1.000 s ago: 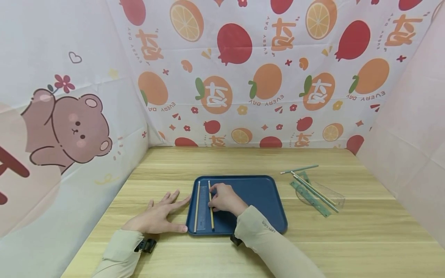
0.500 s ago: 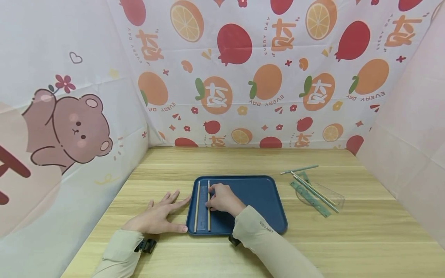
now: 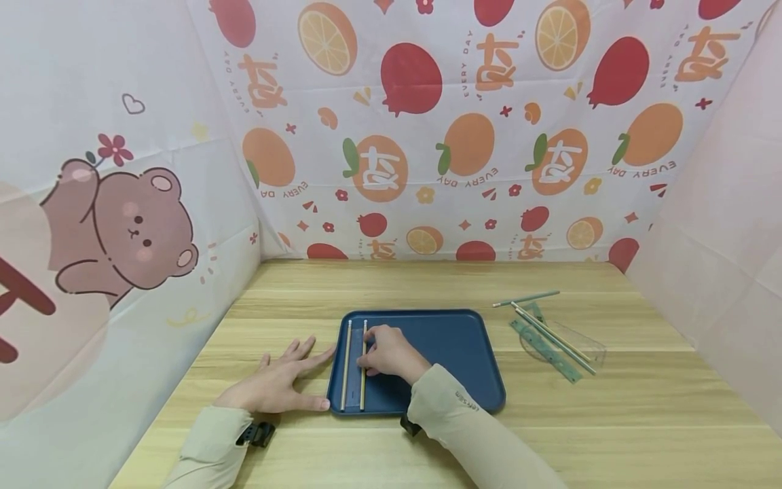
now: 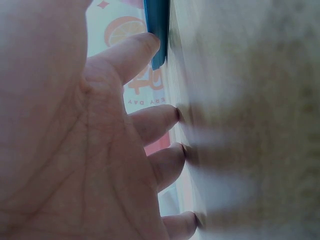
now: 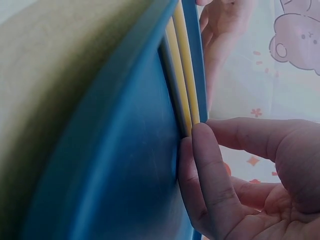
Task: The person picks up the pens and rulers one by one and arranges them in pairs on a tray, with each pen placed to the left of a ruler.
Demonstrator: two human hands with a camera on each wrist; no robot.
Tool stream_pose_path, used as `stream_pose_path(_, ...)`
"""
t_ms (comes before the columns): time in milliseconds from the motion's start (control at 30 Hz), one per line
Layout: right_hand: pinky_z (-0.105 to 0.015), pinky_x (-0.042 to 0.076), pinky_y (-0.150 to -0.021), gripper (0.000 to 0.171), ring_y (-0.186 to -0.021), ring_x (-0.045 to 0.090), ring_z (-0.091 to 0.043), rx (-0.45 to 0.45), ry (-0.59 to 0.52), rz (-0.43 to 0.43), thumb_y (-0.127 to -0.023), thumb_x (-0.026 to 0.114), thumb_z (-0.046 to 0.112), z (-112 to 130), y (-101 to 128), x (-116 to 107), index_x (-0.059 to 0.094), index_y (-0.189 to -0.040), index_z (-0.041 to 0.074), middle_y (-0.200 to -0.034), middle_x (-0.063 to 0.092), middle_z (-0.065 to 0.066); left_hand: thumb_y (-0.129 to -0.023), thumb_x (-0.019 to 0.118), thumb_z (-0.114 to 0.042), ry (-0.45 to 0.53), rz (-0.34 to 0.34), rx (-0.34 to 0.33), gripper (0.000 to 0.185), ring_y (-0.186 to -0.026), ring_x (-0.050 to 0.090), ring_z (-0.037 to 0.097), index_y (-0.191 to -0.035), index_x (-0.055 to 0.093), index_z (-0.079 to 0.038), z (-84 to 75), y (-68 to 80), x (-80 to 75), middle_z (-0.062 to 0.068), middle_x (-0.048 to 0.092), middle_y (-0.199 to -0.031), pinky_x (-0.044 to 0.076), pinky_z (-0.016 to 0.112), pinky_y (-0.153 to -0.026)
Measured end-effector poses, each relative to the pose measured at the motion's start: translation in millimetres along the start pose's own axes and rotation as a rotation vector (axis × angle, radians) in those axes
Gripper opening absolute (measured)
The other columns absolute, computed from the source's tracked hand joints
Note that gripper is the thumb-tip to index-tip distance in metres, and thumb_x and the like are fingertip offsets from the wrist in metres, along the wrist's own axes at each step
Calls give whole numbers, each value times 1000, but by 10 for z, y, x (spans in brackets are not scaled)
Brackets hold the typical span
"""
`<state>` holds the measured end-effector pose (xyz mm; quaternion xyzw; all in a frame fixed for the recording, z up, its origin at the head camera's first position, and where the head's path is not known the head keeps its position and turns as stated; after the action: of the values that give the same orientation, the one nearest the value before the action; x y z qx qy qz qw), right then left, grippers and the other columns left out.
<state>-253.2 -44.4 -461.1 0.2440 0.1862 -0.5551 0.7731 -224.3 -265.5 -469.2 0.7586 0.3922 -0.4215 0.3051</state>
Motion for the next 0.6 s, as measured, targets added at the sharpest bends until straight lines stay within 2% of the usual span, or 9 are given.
stream_pose_path(400, -31, 65, -63, 43, -67, 73, -19, -5, -87, 27, -94, 81, 3, -33, -7, -5, 67, -134, -2, -84, 66, -10, -86, 81, -67, 2, 7, -7, 98, -161, 10, 61, -168, 39, -31, 6, -18, 4, 29, 17, -177, 5, 96, -109)
stream_pose_path(600, -32, 65, -63, 39, -69, 71, -19, -17, -91, 27, -94, 82, 4, -58, -24, -20, 69, -131, 0, -85, 66, -10, -85, 80, -69, 7, 6, -15, 100, -162, 8, 60, -168, 39, -31, 34, -28, 2, 29, 15, -178, 2, 95, -110)
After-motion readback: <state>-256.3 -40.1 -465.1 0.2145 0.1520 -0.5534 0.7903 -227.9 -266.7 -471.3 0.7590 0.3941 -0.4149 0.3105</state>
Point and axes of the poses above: each hand's wrist, its own y-axis away from the middle knuckle, its own x-axis out of the palm, z = x × y, the point moved 4 cm from there along -y, towards the middle knuckle
